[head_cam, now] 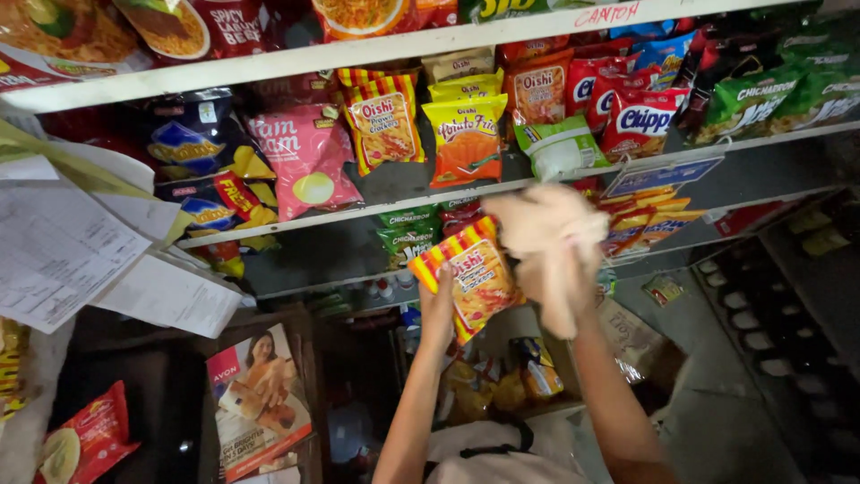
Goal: Wiping snack bags with a cloth and organizing them on the shelves in a grocery store aisle.
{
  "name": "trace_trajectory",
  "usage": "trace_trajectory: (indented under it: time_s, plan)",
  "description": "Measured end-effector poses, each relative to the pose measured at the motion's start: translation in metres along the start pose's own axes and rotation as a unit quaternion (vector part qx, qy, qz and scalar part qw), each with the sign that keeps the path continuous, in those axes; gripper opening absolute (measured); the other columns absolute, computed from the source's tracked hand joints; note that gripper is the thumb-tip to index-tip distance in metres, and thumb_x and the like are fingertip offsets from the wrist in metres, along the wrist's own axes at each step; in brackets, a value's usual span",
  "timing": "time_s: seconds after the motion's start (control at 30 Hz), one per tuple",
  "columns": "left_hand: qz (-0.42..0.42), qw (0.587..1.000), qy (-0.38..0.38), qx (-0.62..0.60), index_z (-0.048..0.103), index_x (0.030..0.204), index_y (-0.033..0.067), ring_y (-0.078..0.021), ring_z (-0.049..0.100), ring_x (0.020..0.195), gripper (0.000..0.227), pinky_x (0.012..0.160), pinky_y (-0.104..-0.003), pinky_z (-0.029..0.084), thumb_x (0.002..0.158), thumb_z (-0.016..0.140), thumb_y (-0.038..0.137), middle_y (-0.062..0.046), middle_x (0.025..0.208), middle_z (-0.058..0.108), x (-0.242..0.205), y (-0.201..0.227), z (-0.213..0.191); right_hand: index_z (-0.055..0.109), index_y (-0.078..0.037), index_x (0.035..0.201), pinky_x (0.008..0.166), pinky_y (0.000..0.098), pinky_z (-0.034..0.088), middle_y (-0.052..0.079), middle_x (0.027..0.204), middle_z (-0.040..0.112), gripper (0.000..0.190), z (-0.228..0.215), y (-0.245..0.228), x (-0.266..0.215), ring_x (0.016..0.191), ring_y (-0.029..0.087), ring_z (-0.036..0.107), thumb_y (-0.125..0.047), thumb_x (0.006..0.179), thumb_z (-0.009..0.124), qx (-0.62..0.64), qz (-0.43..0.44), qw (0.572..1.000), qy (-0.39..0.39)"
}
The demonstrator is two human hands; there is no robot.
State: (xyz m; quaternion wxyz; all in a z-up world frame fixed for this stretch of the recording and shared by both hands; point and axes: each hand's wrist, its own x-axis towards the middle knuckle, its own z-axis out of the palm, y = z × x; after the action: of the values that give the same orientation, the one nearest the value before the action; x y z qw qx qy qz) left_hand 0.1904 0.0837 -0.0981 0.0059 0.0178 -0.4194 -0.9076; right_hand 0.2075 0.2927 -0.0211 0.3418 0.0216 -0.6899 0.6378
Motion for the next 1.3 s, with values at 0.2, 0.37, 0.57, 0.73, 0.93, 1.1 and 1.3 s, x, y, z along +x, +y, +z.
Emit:
trace_trajectory:
  time_s: [0.2, 0.37, 0.57, 0.73, 0.93, 1.1, 1.3]
  plan:
    - [-0.084, 0.991, -0.075, 0.072, 0.048, 0.143, 0.0051, -0.0172, 0.063, 0.116, 0.061, 0.099, -0.035, 0.055, 0.103, 0.045, 0.051, -0.006, 0.128, 0.062, -0.015, 0.027, 0.024, 0.062, -0.013, 0.136, 0.122, 0.055, 0.018, 0.018, 0.15, 0.047, 0.04, 0.096, -0.092, -0.041, 0.141, 0.038, 0.041, -0.031, 0.1, 0.055, -0.322, -0.3, 0.881, -0.17]
    - [-0.09, 0.994, -0.054, 0.025, 0.051, 0.144, -0.0047, -0.0241, 0.061, 0.11, 0.075, 0.095, -0.035, 0.052, 0.11, 0.036, 0.061, -0.014, 0.125, 0.064, -0.023, -0.01, 0.001, 0.066, -0.003, 0.137, 0.126, 0.0544, 0.026, 0.018, 0.151, 0.057, 0.039, 0.082, -0.055, -0.018, 0.147, 0.037, 0.048, -0.012, 0.1, 0.056, -0.27, -0.154, 0.943, -0.116]
    - [-0.15, 0.984, -0.093, 0.023, 0.05, 0.15, 0.0037, -0.0235, 0.058, 0.108, 0.082, 0.086, -0.035, 0.048, 0.105, 0.024, 0.067, -0.01, 0.126, 0.065, -0.018, -0.006, 0.01, 0.063, -0.003, 0.135, 0.114, 0.0475, 0.047, 0.015, 0.14, 0.065, 0.037, 0.091, -0.07, -0.023, 0.131, 0.034, 0.063, -0.005, 0.098, 0.057, -0.161, -0.085, 0.981, -0.06]
    - [-0.149, 0.985, -0.088, 0.001, 0.029, 0.158, 0.0209, -0.0245, 0.053, 0.136, 0.067, 0.107, -0.042, 0.049, 0.101, 0.029, 0.057, -0.005, 0.151, 0.049, -0.022, 0.03, 0.021, 0.067, -0.008, 0.131, 0.116, 0.0543, 0.039, 0.019, 0.136, 0.066, 0.039, 0.103, -0.092, -0.053, 0.135, 0.044, 0.055, -0.008, 0.092, 0.062, -0.227, -0.257, 0.922, -0.179]
    - [-0.065, 0.989, -0.101, -0.089, 0.014, 0.162, 0.0282, -0.0212, 0.042, 0.147, 0.068, 0.121, -0.04, 0.035, 0.102, 0.036, 0.052, -0.002, 0.164, 0.034, -0.04, 0.079, 0.07, 0.061, -0.006, 0.133, 0.103, 0.0512, 0.052, 0.016, 0.119, 0.071, 0.03, 0.068, 0.012, -0.01, 0.115, 0.039, 0.066, -0.02, 0.106, 0.058, -0.047, 0.139, 0.988, -0.048]
    - [-0.059, 0.978, -0.079, -0.184, 0.028, 0.16, 0.0147, -0.0279, 0.043, 0.145, 0.071, 0.121, -0.046, 0.033, 0.103, 0.036, 0.055, -0.007, 0.159, 0.044, -0.012, 0.065, 0.058, 0.064, -0.01, 0.131, 0.116, 0.0597, 0.032, 0.018, 0.139, 0.059, 0.04, 0.082, -0.042, -0.059, 0.134, 0.043, 0.05, -0.031, 0.1, 0.051, -0.224, -0.12, 0.963, -0.093]
    - [-0.165, 0.92, -0.114, -0.337, 0.04, 0.155, 0.0054, -0.0343, 0.045, 0.141, 0.064, 0.121, -0.051, 0.032, 0.107, 0.039, 0.048, -0.015, 0.155, 0.047, -0.001, 0.057, 0.031, 0.066, -0.012, 0.132, 0.123, 0.0657, 0.016, 0.019, 0.151, 0.051, 0.045, 0.065, -0.053, -0.071, 0.147, 0.048, 0.036, -0.038, 0.102, 0.046, -0.275, -0.25, 0.919, -0.13]
